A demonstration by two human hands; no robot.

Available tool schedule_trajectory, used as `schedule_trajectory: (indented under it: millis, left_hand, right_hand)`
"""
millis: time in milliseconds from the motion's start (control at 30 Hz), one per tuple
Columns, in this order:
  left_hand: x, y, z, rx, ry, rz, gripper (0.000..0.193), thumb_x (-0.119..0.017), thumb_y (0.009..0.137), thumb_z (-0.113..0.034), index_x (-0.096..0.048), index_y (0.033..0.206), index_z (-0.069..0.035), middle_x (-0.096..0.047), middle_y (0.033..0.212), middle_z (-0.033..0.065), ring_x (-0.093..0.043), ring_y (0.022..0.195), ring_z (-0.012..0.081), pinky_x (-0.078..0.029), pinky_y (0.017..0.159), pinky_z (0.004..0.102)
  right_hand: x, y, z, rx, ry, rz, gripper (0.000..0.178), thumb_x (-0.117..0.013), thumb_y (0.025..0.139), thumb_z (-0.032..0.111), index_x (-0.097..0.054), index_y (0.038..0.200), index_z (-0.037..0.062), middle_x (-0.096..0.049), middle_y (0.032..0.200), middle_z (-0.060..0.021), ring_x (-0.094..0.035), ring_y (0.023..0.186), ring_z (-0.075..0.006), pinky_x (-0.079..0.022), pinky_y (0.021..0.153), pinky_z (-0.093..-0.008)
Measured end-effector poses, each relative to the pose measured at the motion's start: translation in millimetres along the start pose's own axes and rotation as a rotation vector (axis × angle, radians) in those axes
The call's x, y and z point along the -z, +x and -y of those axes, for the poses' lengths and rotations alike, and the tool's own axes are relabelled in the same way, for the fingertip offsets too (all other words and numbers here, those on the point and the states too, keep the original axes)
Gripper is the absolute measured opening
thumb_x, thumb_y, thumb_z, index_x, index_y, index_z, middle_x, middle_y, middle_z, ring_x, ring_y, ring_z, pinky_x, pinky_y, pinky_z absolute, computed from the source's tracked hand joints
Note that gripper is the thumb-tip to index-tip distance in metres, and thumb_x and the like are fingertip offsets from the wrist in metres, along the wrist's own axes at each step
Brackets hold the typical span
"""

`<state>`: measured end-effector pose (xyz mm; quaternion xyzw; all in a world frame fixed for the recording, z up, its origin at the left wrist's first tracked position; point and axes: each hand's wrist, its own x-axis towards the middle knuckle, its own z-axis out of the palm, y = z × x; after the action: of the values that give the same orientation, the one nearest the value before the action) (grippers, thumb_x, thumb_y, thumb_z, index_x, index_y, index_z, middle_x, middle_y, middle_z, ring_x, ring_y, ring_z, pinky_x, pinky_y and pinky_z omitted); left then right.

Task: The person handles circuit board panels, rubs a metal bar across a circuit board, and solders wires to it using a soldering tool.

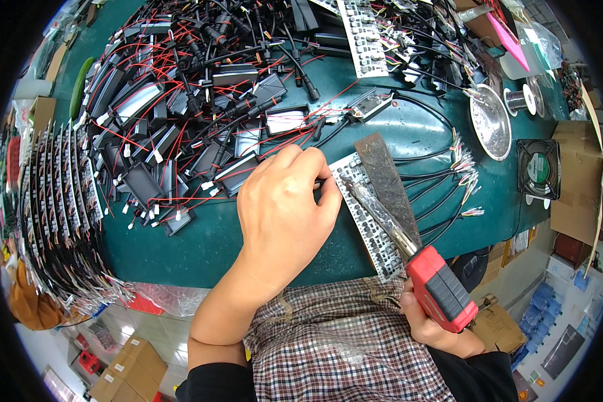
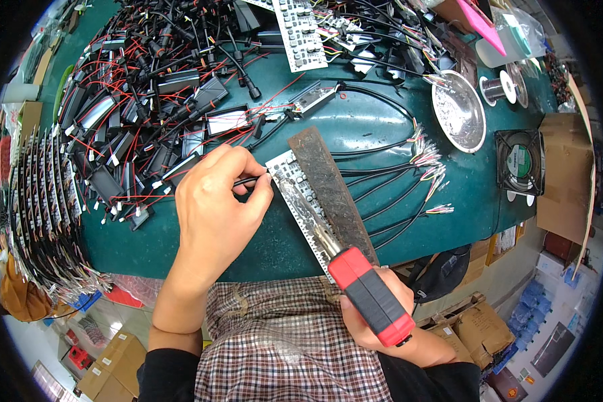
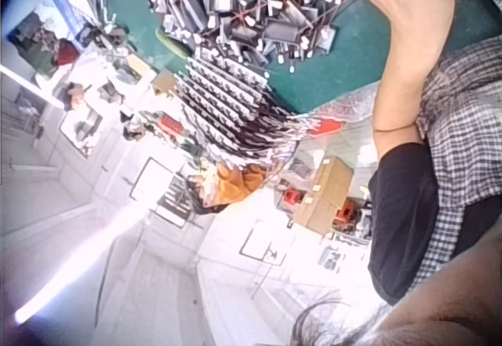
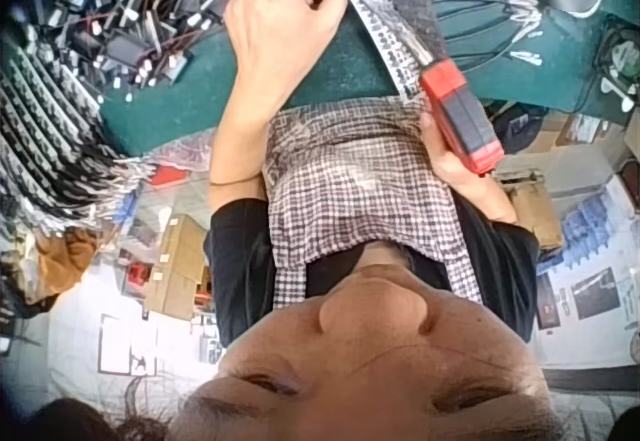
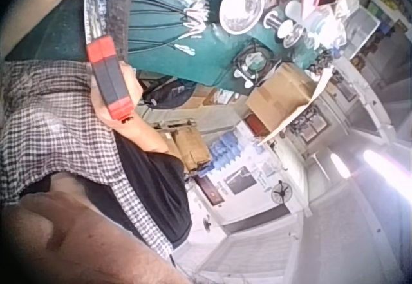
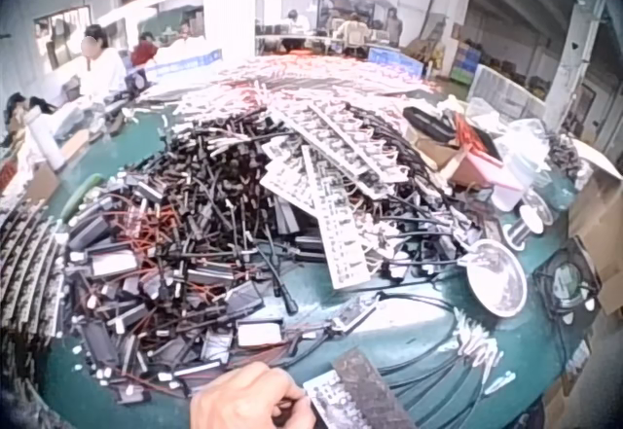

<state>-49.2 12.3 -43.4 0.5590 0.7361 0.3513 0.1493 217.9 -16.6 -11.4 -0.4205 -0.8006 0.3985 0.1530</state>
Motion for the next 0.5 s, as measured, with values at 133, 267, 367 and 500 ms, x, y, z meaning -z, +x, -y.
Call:
schedule_trajectory:
  millis: [133,267,367,500]
  left_hand:
    - [0.7,0.2,-0.5,-0.007,0.032,0.014,0.011,-0.072,0.075,-0.002,-0.061,0.076,-0.004,-0.061,0.075,0.0048,-0.066,0.065,0.0169,-0.052,0.057,0.0269]
    - [-2.3,-0.8,0.5,-0.001,-0.019,-0.022,0.014,-0.072,0.072,-0.006,-0.059,0.071,-0.006,-0.057,0.069,0.0076,-0.060,0.065,0.0282,-0.048,0.059,0.0393]
    - [-1.9,-0.8,-0.1,-0.004,-0.019,-0.027,0.014,-0.073,0.072,-0.006,-0.059,0.071,-0.006,-0.058,0.069,0.0074,-0.061,0.065,0.0280,-0.048,0.059,0.0388]
    - [2.7,-1.6,-0.1,0.036,-0.030,0.019,0.010,-0.074,0.075,-0.002,-0.064,0.078,-0.002,-0.064,0.077,0.0046,-0.066,0.063,0.0144,-0.052,0.057,0.0250]
  right_hand:
    - [-1.4,-1.7,2.7,-0.084,0.062,-0.029,0.027,-0.072,0.071,0.003,-0.066,0.097,-0.0019,-0.064,0.088,-0.0146,-0.064,0.071,-0.0284,-0.052,0.061,-0.0361]
    - [-1.2,-2.9,1.8,-0.080,0.054,-0.025,0.027,-0.071,0.073,0.004,-0.066,0.098,-0.0019,-0.064,0.089,-0.0148,-0.064,0.071,-0.0285,-0.052,0.062,-0.0359]
    - [-0.1,-3.0,1.6,-0.074,0.046,-0.026,0.027,-0.071,0.073,0.004,-0.066,0.098,-0.0020,-0.064,0.089,-0.0152,-0.064,0.070,-0.0287,-0.052,0.062,-0.0361]
    - [0.8,-3.3,-0.1,-0.055,0.025,-0.007,0.026,-0.071,0.073,0.004,-0.066,0.098,-0.0017,-0.063,0.088,-0.0147,-0.063,0.068,-0.0281,-0.051,0.059,-0.0357]
